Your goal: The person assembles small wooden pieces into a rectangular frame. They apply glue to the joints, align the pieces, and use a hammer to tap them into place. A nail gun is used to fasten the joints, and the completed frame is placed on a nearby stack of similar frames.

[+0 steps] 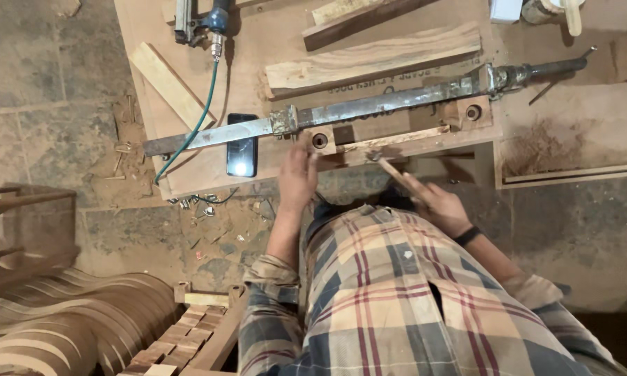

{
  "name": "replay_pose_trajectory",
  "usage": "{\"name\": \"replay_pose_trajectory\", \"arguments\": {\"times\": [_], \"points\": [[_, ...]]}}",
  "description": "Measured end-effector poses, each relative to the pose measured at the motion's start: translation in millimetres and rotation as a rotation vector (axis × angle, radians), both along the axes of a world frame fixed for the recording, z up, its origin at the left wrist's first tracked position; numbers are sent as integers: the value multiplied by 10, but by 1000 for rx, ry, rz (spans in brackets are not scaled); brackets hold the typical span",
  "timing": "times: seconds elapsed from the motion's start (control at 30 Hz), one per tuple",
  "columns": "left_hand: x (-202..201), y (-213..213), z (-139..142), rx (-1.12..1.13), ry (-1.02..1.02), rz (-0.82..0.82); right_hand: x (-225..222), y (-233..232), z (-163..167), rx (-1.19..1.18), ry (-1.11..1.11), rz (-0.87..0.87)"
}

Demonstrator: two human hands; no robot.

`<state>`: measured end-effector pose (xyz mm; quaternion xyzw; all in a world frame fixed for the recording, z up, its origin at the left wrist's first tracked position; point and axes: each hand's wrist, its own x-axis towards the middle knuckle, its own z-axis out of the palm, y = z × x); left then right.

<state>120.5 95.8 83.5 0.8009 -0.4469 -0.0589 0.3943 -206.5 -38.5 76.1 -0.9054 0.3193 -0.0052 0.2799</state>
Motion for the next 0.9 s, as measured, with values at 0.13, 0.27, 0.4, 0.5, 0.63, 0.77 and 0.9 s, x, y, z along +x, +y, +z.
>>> {"name": "replay_pose_trajectory", "arguments": {"times": [0.13, 0.27, 0.4, 0.5, 0.63, 0.77, 0.9], "points": [[18, -12, -151, 68, 75, -6, 385, 44, -64, -111, -213, 78], [11, -20, -207, 58, 11, -5, 642, 7, 24, -148, -124, 120], [60, -18, -207, 23, 1, -34, 719, -21, 140, -148, -8, 132], [62, -15, -216, 36, 25, -48, 706, -18, 163, -211, -285, 68], [56, -13, -264, 4, 23, -37, 669, -11, 107, -129, 144, 151], [58, -18, -344, 14, -13, -36, 622, -7, 21, -221, -44, 113], [34, -16, -411, -28, -3, -26, 583, 5, -43, -212, -246, 86]]}}
